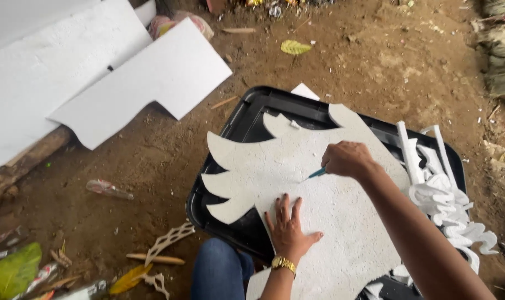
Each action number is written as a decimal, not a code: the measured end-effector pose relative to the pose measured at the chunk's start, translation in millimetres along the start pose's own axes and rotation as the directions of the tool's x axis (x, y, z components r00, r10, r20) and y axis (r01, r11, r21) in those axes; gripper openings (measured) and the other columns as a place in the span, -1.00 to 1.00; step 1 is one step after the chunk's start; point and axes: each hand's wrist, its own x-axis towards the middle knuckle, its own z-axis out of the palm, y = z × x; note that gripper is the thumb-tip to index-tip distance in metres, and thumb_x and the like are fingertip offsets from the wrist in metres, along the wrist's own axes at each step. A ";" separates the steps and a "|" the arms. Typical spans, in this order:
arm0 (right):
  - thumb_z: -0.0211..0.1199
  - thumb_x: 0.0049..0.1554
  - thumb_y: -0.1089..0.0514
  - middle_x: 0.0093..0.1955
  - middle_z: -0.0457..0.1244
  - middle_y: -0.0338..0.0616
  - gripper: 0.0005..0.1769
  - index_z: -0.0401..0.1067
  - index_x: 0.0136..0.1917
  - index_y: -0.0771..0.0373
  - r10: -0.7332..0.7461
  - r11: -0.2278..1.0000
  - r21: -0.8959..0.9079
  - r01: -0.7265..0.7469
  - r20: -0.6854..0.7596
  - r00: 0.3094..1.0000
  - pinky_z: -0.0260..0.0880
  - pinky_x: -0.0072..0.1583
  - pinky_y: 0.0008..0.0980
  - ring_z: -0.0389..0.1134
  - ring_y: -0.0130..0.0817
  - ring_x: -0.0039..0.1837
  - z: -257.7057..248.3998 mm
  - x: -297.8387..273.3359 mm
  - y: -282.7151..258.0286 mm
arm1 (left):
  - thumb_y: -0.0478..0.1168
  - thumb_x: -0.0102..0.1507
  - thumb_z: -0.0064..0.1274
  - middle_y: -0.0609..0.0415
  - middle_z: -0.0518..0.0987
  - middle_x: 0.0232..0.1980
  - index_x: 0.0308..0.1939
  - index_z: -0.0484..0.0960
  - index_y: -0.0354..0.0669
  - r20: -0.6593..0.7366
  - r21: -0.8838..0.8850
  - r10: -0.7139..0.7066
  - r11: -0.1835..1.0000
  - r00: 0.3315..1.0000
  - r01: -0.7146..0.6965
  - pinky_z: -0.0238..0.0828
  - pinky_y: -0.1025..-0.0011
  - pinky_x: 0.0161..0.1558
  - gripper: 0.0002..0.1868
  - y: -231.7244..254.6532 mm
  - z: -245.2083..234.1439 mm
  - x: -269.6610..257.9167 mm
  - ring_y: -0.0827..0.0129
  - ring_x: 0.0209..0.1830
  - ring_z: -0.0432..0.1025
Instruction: The person uses a utility knife to cut and carve a white foam board placed on a black tray. They carefully trace and remove sections to form decorative shapes, occasionally lifting the board to adjust its position.
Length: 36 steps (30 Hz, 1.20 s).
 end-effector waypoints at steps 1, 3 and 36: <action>0.11 -0.04 0.10 -0.03 0.40 -0.47 -0.65 0.58 -0.04 -0.24 0.064 0.997 0.043 -0.064 -0.010 0.998 0.36 -0.08 -0.37 0.39 -0.42 0.04 1.8 -3.4 1.4 | 0.28 -0.21 0.43 0.11 -0.05 0.48 0.31 0.20 0.21 -0.006 0.002 -0.003 1.000 1.000 0.003 -0.37 -0.20 0.30 0.10 -0.3 5.2 -5.8 0.12 0.47 -0.17; 0.11 -0.03 0.11 -0.01 0.39 -0.44 -0.66 0.57 -0.04 -0.25 0.039 0.999 0.024 -0.039 0.004 0.999 0.36 -0.06 -0.34 0.38 -0.39 0.06 6.6 -4.1 1.3 | 0.27 -0.20 0.42 0.10 -0.05 0.49 0.32 0.19 0.21 0.007 -0.008 -0.014 1.000 1.000 0.014 -0.39 -0.19 0.31 0.10 -0.2 4.1 -11.9 0.13 0.48 -0.20; 0.03 0.16 0.23 -0.24 0.33 0.15 -0.64 0.30 0.25 0.23 0.168 0.834 0.547 0.077 -0.385 0.907 0.48 -0.12 -0.16 0.43 -0.05 -0.17 129.5 -92.6 -47.1 | 0.16 0.09 0.11 -0.03 -0.03 0.47 0.30 0.22 0.13 0.166 -0.169 -0.028 0.984 0.986 0.056 -0.35 -0.13 0.35 -0.24 -21.3 -28.5 1.1 0.14 0.50 -0.19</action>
